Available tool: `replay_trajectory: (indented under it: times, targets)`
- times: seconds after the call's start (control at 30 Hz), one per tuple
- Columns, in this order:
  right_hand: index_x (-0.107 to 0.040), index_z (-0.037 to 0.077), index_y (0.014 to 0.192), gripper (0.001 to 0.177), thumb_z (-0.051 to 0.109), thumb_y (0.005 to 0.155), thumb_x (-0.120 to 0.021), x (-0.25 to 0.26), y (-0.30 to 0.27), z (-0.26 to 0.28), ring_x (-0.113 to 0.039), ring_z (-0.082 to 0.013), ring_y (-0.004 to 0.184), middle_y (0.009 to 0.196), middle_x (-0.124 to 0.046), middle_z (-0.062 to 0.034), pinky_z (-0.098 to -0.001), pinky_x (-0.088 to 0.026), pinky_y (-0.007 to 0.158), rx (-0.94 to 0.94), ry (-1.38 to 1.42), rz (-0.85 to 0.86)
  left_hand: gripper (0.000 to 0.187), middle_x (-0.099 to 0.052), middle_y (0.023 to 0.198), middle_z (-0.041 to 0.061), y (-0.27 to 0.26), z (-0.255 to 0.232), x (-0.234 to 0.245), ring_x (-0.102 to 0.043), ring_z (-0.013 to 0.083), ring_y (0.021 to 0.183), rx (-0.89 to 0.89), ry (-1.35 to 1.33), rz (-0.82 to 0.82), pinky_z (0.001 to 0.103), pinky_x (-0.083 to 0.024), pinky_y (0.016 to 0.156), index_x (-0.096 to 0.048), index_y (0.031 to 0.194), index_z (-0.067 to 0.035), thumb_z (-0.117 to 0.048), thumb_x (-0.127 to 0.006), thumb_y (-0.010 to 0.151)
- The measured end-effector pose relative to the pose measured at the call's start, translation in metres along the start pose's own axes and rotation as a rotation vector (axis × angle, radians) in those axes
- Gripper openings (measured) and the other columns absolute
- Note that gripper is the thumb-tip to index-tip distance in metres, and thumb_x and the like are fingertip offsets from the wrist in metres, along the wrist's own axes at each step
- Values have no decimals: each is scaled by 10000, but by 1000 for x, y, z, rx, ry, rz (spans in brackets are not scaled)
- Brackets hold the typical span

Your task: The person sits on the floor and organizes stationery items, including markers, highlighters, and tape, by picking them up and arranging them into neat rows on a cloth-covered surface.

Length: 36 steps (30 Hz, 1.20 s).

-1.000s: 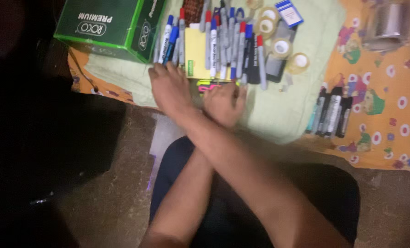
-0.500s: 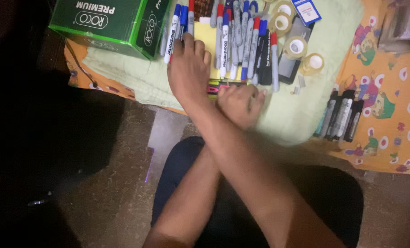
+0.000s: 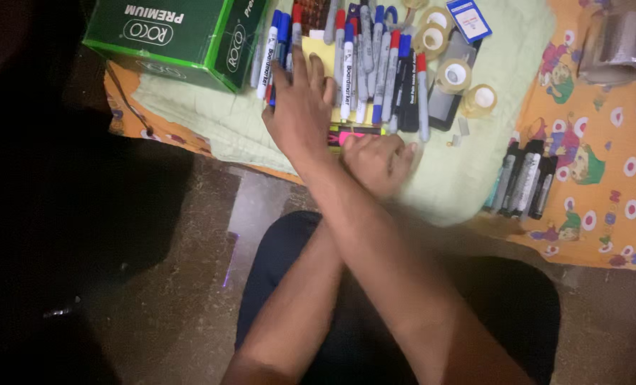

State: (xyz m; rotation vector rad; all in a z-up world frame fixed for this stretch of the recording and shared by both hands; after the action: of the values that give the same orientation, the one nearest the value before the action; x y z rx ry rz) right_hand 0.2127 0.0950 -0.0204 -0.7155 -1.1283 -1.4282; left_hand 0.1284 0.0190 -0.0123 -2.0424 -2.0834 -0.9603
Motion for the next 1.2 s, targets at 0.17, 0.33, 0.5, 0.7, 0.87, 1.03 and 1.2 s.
replay_trajectory:
  times: [0.17, 0.33, 0.5, 0.7, 0.87, 1.03, 1.2]
  targets:
    - [-647, 70, 1242, 438, 257, 872, -786, 13, 2, -27, -482, -331, 1313, 1317, -590, -139, -513, -302, 1126, -96, 158, -182, 225, -700, 750, 87, -3, -7, -6, -653, 332, 742, -71, 23, 70, 518, -438, 827, -674, 775, -136, -307, -660, 920]
    - [-696, 118, 1178, 214, 95, 970, -654, 28, -5, -47, -537, -250, 1283, 1283, -634, -59, -448, -345, 1149, -192, 225, -245, 233, -701, 752, 93, -6, -8, -19, -647, 342, 749, -87, 53, 150, 533, -424, 801, -665, 758, -136, -317, -652, 905]
    - [-734, 128, 1113, 238, 96, 880, -697, 26, -3, -37, -506, -268, 1263, 1279, -616, -61, -484, -298, 1144, -161, 97, -141, 250, -692, 756, 100, -6, -8, -16, -643, 341, 746, -80, 65, 140, 528, -417, 776, -647, 755, -132, -318, -638, 921]
    - [-672, 69, 1249, 402, 72, 850, -722, 25, -3, -30, -473, -281, 1341, 1369, -576, -90, -473, -300, 1138, -128, 67, -138, 249, -702, 769, 96, -4, -8, -15, -645, 343, 753, -67, 48, 148, 516, -406, 779, -660, 772, -129, -312, -623, 936]
    - [-582, 26, 1338, 588, 184, 820, -813, 34, -6, -34, -427, -319, 1370, 1380, -524, -134, -504, -272, 1166, -143, 76, -201, 235, -709, 796, 101, -6, -10, -17, -649, 334, 766, -94, 36, 156, 507, -410, 805, -679, 795, -135, -314, -623, 937]
    - [-579, 33, 1320, 667, 277, 766, -857, 31, -6, -26, -380, -332, 1373, 1385, -485, -164, -520, -257, 1149, -136, 46, -78, 241, -706, 753, 101, -6, -14, -12, -652, 328, 748, -74, 41, 132, 508, -408, 797, -689, 780, -143, -320, -616, 926]
    - [-616, 25, 1278, 613, 289, 777, -851, 27, -6, -22, -362, -348, 1410, 1423, -488, -177, -525, -259, 1133, -143, 47, -14, 247, -702, 760, 101, -5, -16, -6, -653, 327, 757, -65, 43, 163, 505, -414, 796, -682, 803, -136, -319, -615, 956]
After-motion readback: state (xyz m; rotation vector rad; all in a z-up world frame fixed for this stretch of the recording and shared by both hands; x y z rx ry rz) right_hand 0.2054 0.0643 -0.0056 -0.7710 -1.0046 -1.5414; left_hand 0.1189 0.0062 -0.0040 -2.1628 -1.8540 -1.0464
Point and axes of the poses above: each hand's wrist, its own y-axis towards the middle knuckle, its own x-axis out of the back of the hand, z = x × y, the point moved 8 cm from there along y, towards the middle knuckle
